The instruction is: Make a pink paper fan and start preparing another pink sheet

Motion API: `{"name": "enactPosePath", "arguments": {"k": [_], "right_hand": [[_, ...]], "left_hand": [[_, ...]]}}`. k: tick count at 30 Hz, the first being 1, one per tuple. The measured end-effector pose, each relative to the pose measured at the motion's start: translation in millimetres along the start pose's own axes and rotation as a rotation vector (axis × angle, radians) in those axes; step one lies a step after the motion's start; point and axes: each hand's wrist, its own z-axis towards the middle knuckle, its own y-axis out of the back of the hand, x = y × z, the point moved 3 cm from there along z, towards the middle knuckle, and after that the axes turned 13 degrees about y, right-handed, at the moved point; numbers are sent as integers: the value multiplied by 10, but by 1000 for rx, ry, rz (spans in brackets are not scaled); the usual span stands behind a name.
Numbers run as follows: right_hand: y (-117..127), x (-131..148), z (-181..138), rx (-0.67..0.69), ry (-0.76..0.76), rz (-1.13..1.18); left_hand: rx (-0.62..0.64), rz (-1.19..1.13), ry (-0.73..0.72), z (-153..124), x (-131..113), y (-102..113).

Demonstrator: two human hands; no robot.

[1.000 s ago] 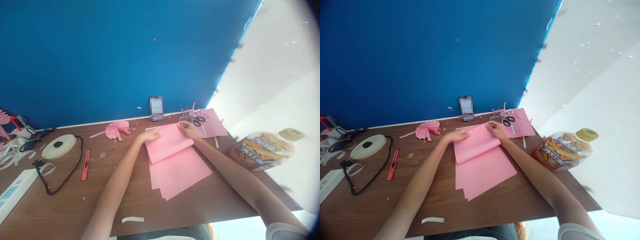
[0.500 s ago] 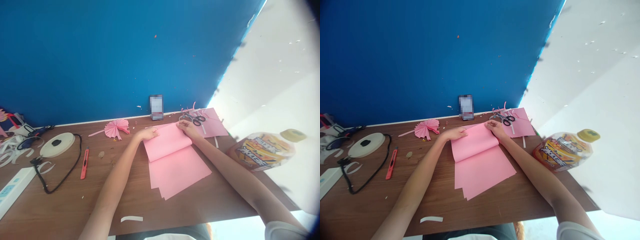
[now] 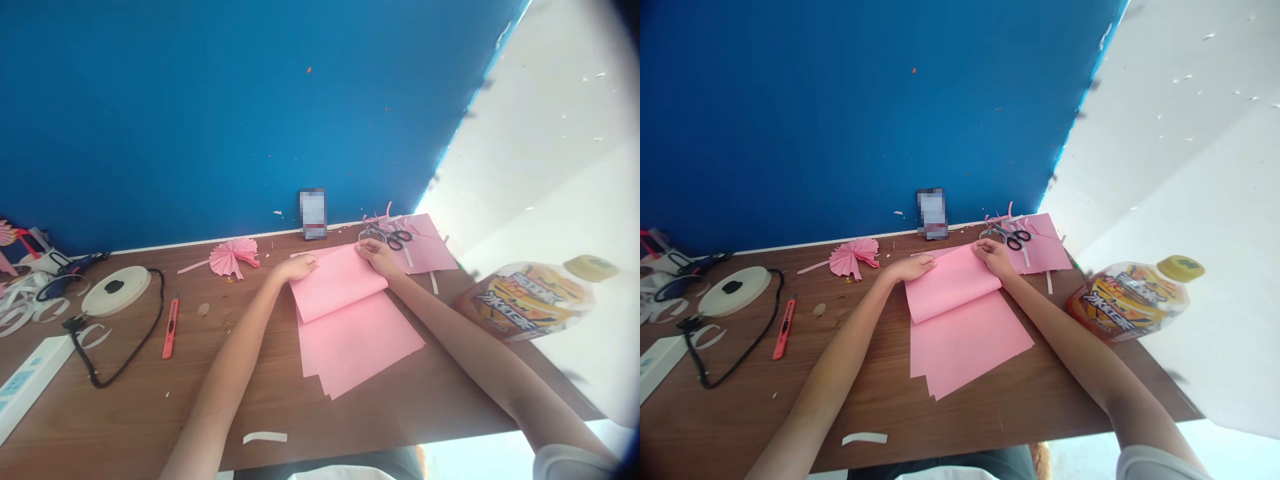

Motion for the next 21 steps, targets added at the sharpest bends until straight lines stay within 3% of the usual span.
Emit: {"name": "enactPosePath", "arguments": {"k": [16,21], "right_hand": [[29,-23,17,-12,-9,9],[40,31,41,56,2,-26]], "left_hand": [[-2,-76,-18,34,-13,-50],[-30,-97,-52,49,-13,-48]]}}
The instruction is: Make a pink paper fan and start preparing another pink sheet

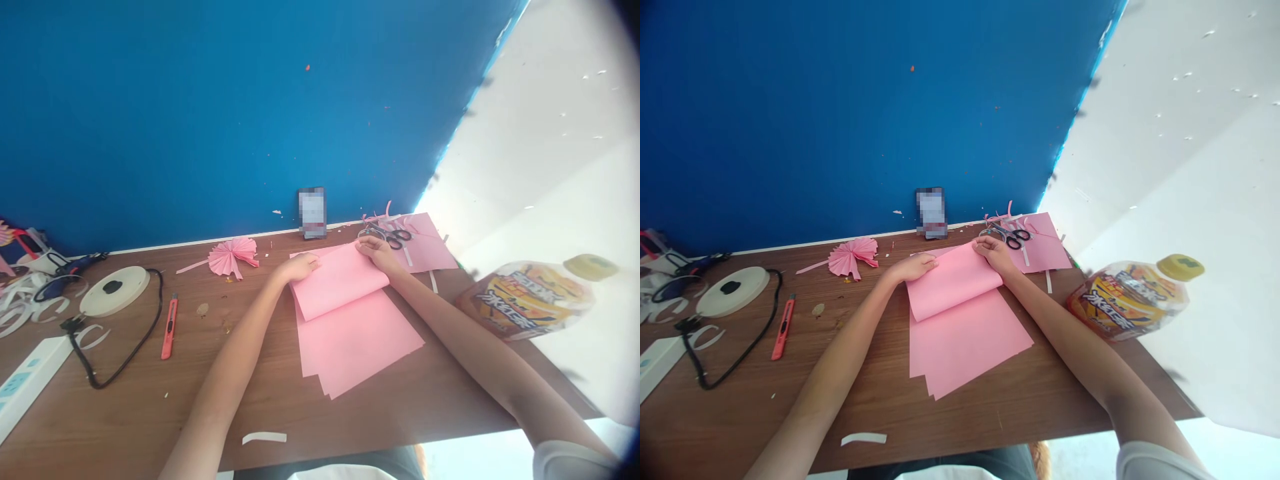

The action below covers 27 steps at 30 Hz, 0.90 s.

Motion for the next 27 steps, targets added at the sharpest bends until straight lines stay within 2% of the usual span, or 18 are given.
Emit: {"name": "enactPosePath", "arguments": {"k": [3,6,9,14,20,27], "right_hand": [[4,189,43,20,164,-140],[-66,433,46,40,345,-485],[-265,603,-28,171,462,-757],[-629,583,-226,508,468,-981],[-820,458,-437,801,395,-1089],[-976,505,-638,860,420,-1265]], "left_hand": [[-19,1,16,18,9,-2],[-63,32,17,44,10,-9],[-104,63,21,67,9,-32],[-154,98,45,90,13,-86],[-169,125,34,93,28,-100],[-174,182,58,105,89,-50]]}}
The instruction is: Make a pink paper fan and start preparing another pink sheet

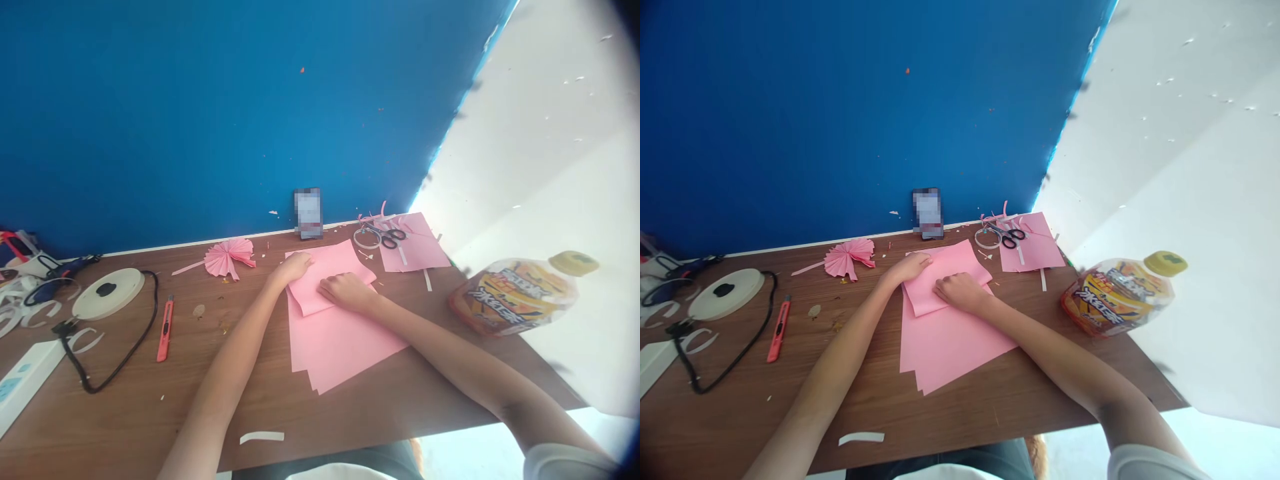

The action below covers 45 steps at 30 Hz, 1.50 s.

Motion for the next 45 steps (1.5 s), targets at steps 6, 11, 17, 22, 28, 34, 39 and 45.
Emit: {"name": "enactPosePath", "arguments": {"k": [6,11,17,22,28,34,39,45], "right_hand": [[-31,-42,-12,75,-85,-53],[-91,-199,-59,111,-297,-87],[-131,-462,-132,39,-574,-57],[-111,-778,-245,44,-726,-6],[-84,-963,-318,-45,-806,62],[-1,-990,-339,-95,-836,-5],[92,-786,-238,-156,-773,-60],[14,-395,11,-58,-498,-18]], "left_hand": [[15,7,-10,24,46,-4],[9,-5,-46,40,99,6],[12,-11,-25,32,106,10],[13,-23,-16,17,92,27],[17,-28,-9,0,68,34],[18,-25,-17,9,91,26],[37,9,-4,-11,56,59],[54,30,1,3,50,51]]}}
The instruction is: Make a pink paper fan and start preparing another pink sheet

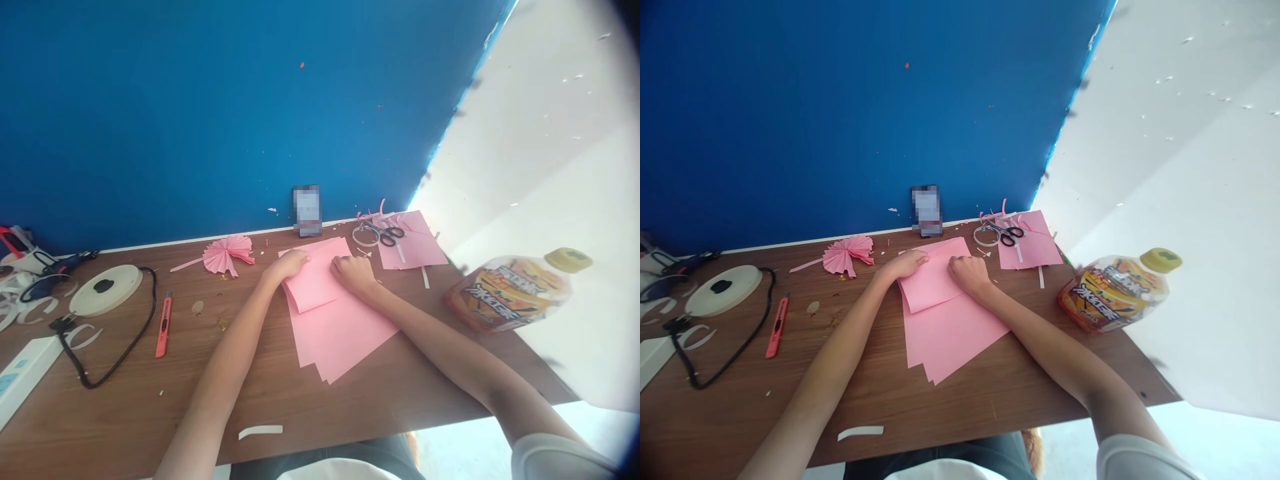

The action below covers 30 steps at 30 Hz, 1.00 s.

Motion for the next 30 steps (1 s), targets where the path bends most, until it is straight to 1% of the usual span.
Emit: {"name": "enactPosePath", "arguments": {"k": [2,4,6,8,9,10,11,12,13,14,15,18,19,21,23,26,30], "right_hand": [[-29,35,5,25,29,5],[-49,20,8,34,16,9],[-63,-6,8,32,-5,17],[-71,-16,7,28,-6,24],[-74,-17,6,28,-6,26],[-76,-15,5,29,-4,28],[-77,-14,4,28,-5,29],[-76,-13,3,27,-6,29],[-75,-14,4,25,-7,29],[-75,-15,5,26,-2,31],[-75,-17,6,29,5,34],[-85,-29,12,44,15,41],[-90,-33,13,45,13,40],[-99,-39,13,38,5,35],[-106,-39,11,26,6,31],[-113,-39,7,15,12,32],[-113,-42,9,7,16,39]], "left_hand": [[-1,3,-1,8,10,-11],[-8,25,16,-6,2,-19],[-52,66,56,-55,-40,-15],[-166,131,110,-141,-134,7],[-260,185,132,-198,-206,25],[-349,230,141,-262,-296,38],[-377,270,106,-325,-407,25],[-359,301,70,-385,-524,-6],[-299,323,33,-440,-642,-55],[-197,338,3,-491,-752,-120],[-128,335,-19,-539,-854,-179],[44,311,-15,-636,-1044,-323],[76,323,-6,-648,-1065,-348],[101,331,-11,-648,-1063,-349],[139,296,0,-628,-1018,-311],[234,237,56,-601,-939,-244],[280,190,109,-578,-872,-211]]}}
